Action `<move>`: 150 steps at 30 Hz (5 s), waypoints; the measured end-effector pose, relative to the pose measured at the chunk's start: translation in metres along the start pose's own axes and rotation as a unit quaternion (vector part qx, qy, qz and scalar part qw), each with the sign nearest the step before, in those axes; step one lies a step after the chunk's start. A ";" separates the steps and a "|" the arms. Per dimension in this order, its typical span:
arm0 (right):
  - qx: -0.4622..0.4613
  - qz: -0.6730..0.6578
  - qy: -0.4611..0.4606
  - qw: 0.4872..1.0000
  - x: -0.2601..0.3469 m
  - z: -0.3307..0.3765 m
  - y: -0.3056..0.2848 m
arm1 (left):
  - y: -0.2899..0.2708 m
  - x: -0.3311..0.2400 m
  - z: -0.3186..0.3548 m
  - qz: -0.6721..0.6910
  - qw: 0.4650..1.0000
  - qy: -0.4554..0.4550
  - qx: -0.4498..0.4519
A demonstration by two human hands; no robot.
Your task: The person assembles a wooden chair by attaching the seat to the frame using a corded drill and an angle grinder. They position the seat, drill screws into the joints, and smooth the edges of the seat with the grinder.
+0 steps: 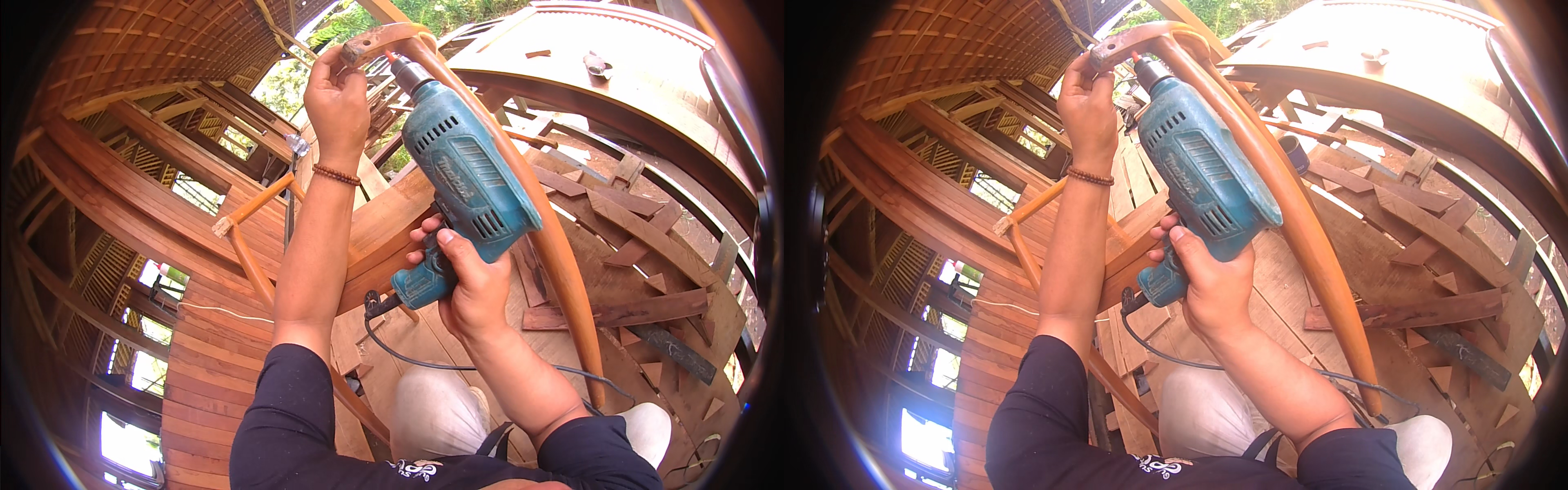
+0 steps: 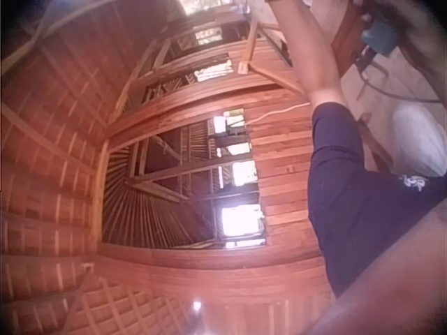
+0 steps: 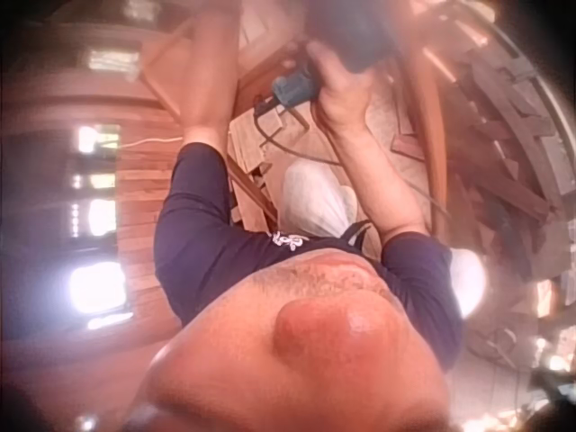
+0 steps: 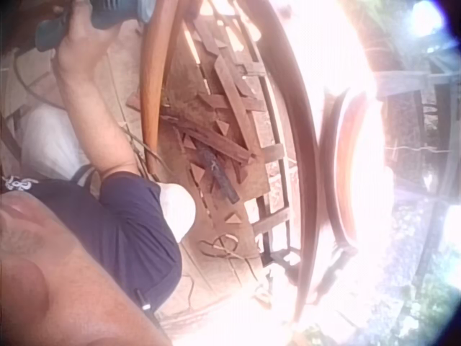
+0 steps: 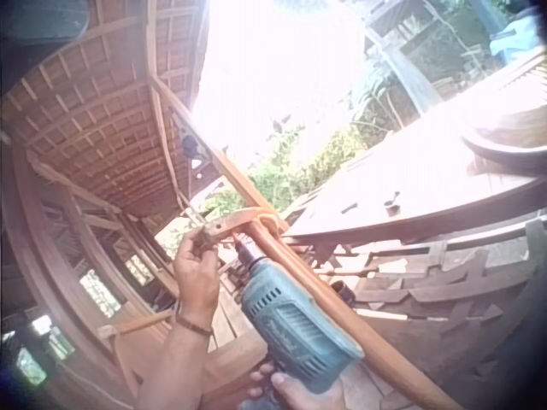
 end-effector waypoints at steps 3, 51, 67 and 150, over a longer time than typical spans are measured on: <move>0.004 -0.002 0.004 1.000 0.000 -0.001 -0.003 | -0.001 0.002 0.000 -0.001 1.000 0.003 -0.003; -0.003 -0.012 0.020 1.000 0.000 -0.002 -0.001 | 0.000 0.003 -0.001 0.001 1.000 -0.008 0.003; -0.011 -0.003 0.007 1.000 0.003 0.000 0.003 | -0.002 0.003 0.000 -0.008 1.000 -0.013 -0.003; 0.071 0.950 -0.096 0.288 0.393 0.082 -0.333 | 0.057 -0.221 0.167 -0.151 0.984 0.073 0.066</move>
Point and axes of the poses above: each hand's wrist, its own z-axis away from the middle knuckle, its own y-axis out of the palm, x = y × z, the point moved 3 cm from there along -z, towards the middle knuckle, and after that the axes turned 15 degrees about -x, right-handed, at the moved point
